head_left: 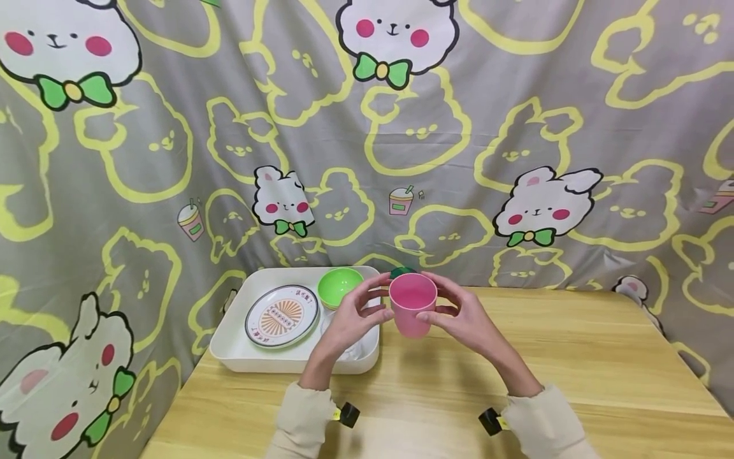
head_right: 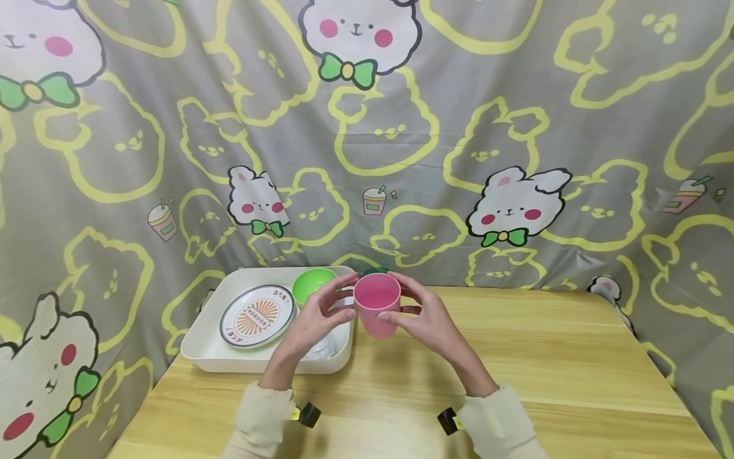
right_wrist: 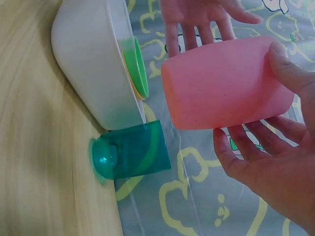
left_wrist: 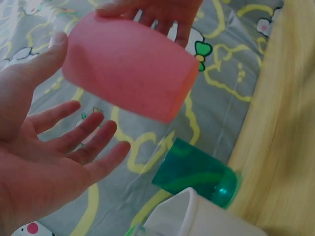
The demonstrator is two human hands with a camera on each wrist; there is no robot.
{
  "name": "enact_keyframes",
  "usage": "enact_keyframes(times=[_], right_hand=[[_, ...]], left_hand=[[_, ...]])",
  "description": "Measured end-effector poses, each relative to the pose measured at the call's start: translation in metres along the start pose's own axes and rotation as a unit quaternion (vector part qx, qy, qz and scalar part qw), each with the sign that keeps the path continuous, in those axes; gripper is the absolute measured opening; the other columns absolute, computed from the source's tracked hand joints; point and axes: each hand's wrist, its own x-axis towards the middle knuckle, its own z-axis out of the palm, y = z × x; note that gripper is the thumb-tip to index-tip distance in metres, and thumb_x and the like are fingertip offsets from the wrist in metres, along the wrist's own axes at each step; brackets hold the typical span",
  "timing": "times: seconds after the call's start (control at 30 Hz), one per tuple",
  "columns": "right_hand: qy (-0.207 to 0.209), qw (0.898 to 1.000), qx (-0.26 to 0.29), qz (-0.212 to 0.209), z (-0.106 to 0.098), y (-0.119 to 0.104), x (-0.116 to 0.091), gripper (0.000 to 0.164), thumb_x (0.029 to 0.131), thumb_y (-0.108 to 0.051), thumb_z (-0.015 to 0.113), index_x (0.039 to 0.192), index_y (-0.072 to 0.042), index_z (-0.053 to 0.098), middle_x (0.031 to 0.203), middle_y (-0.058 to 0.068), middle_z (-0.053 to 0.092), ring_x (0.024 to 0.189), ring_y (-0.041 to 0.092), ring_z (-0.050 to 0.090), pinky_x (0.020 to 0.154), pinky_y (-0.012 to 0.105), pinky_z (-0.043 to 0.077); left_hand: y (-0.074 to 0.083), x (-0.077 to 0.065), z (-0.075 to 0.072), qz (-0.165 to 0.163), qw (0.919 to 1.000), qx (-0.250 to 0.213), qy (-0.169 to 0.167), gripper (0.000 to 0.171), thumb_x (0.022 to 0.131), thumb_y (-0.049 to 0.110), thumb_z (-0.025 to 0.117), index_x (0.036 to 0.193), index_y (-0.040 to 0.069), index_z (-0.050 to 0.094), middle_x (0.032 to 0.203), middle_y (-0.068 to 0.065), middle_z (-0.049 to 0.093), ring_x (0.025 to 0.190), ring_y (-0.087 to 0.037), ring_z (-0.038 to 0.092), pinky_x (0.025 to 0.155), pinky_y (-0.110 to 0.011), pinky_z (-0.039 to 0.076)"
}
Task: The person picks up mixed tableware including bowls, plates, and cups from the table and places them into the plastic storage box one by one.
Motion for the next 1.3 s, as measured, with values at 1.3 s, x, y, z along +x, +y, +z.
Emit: enact_keyframes(times=[1.3], right_hand=[[-0.046,0.995,-0.091,-0.021,0.006,0.000,0.013,0.075,0.082,-0.017,0.088,0.148,-0.010,0.052,0.140,0.012,0.061,0.127,0.033,0.058,0.096,0.051,0.057]], left_hand=[[0.017,-0.018,-0.031,0.000,0.9987,0.041,0.031,0.065,0.085,0.009,0.084,0.143,0.006,0.055,0.136,-0.013,0.061,0.125,-0.034,0.058,0.100,-0.038,0.055]])
